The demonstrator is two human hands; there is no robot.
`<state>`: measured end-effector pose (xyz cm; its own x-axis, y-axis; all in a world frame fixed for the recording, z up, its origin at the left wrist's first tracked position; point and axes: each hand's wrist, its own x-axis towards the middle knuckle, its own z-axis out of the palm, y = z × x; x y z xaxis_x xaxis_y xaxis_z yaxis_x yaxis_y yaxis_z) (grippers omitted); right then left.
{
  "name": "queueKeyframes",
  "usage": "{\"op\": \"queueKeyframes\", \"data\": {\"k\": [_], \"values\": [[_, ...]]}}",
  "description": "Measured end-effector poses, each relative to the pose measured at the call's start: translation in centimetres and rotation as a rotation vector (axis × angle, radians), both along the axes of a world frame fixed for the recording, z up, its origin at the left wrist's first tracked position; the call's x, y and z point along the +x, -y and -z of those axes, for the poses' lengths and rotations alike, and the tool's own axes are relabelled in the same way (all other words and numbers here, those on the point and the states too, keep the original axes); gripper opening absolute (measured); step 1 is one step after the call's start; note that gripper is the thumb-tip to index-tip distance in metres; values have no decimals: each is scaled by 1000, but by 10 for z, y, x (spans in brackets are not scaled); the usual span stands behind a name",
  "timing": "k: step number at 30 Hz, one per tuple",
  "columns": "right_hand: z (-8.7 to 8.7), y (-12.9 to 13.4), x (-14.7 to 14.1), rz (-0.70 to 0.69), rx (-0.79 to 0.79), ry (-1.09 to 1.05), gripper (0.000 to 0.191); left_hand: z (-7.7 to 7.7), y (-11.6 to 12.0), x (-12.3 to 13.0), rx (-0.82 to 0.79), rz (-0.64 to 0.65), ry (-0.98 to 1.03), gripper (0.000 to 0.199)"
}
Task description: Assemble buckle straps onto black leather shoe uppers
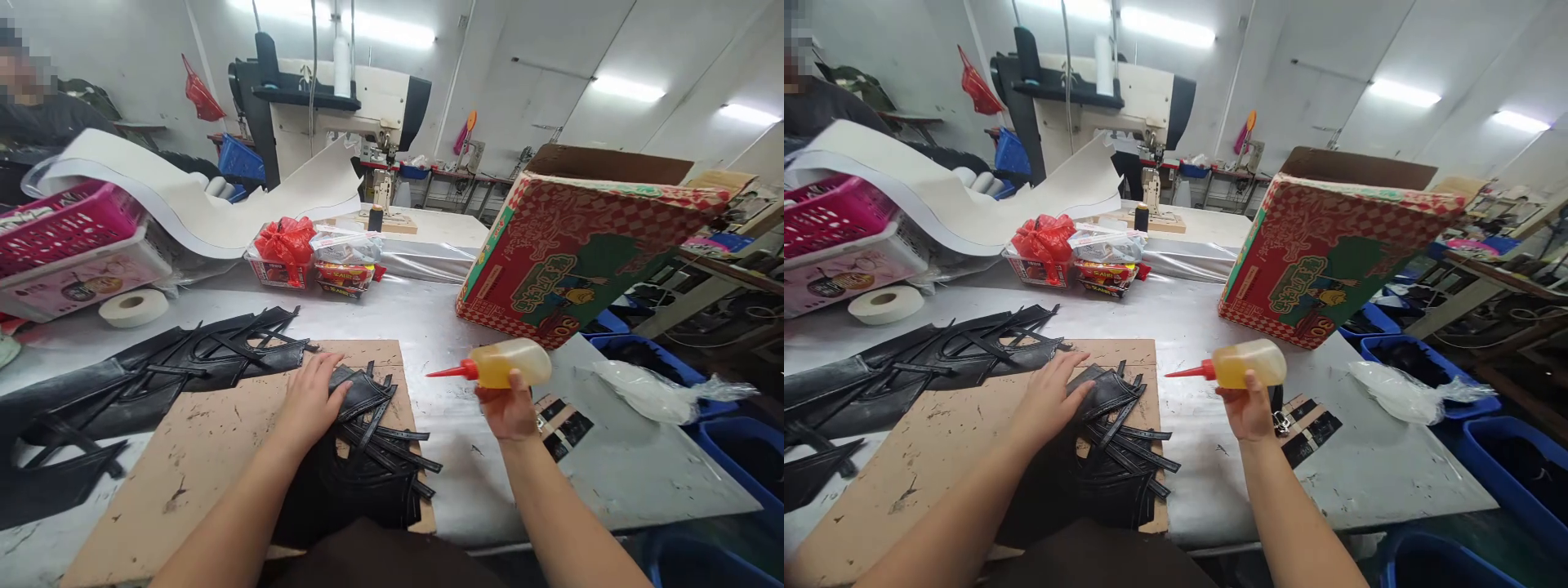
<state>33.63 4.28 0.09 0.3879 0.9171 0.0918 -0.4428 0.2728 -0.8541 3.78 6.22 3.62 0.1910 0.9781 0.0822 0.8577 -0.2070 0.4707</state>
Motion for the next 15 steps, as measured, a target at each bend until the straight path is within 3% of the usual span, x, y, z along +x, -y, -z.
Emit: {"op": "queueKeyframes", "data": {"k": [4,7,15], "values": [[7,37,4,-36,-125,-461,53,-26,27,-24,-97,24,-225,44],[13,59,3,-34,-196,-561,60,-27,51,-40,-238,-46,-414,54],[16,84,-14,-3,-284,-554,75,1,78,-59,-261,-218,-55,51]]}}
